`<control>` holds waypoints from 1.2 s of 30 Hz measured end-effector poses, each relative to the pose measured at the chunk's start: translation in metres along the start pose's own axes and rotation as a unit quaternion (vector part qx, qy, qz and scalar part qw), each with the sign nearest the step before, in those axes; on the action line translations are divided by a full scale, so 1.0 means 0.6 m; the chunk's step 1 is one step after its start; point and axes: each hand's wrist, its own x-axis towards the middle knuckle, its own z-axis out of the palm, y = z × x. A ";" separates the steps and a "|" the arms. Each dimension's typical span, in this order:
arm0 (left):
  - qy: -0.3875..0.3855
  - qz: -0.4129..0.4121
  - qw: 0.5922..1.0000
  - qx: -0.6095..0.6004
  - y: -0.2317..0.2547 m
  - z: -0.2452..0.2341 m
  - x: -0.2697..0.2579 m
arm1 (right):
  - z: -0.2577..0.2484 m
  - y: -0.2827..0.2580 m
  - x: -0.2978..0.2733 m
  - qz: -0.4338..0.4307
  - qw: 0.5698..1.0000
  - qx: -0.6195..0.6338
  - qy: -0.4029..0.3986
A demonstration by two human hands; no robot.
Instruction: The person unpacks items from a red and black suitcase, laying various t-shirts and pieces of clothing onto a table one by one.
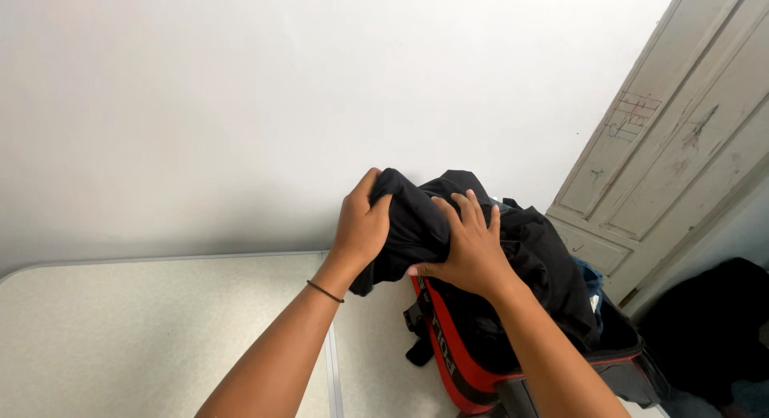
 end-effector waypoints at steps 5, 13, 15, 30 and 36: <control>0.005 -0.004 0.999 -0.033 0.038 -0.023 0.016 | 0.013 0.037 -0.006 -0.046 0.992 0.107 0.049; 0.088 0.007 0.985 -0.146 0.078 -0.077 0.051 | 0.011 0.049 -0.017 -0.066 0.995 0.077 0.014; 0.116 -0.010 0.967 -0.226 0.067 -0.098 0.061 | 0.010 0.044 -0.019 -0.030 0.998 0.053 -0.025; -0.242 0.106 0.938 0.226 0.015 -0.027 -0.038 | 0.044 0.038 -0.006 -0.123 0.984 0.039 0.122; -0.307 0.031 0.876 0.371 0.005 0.048 -0.038 | 0.030 0.034 -0.017 -0.058 0.995 0.036 0.067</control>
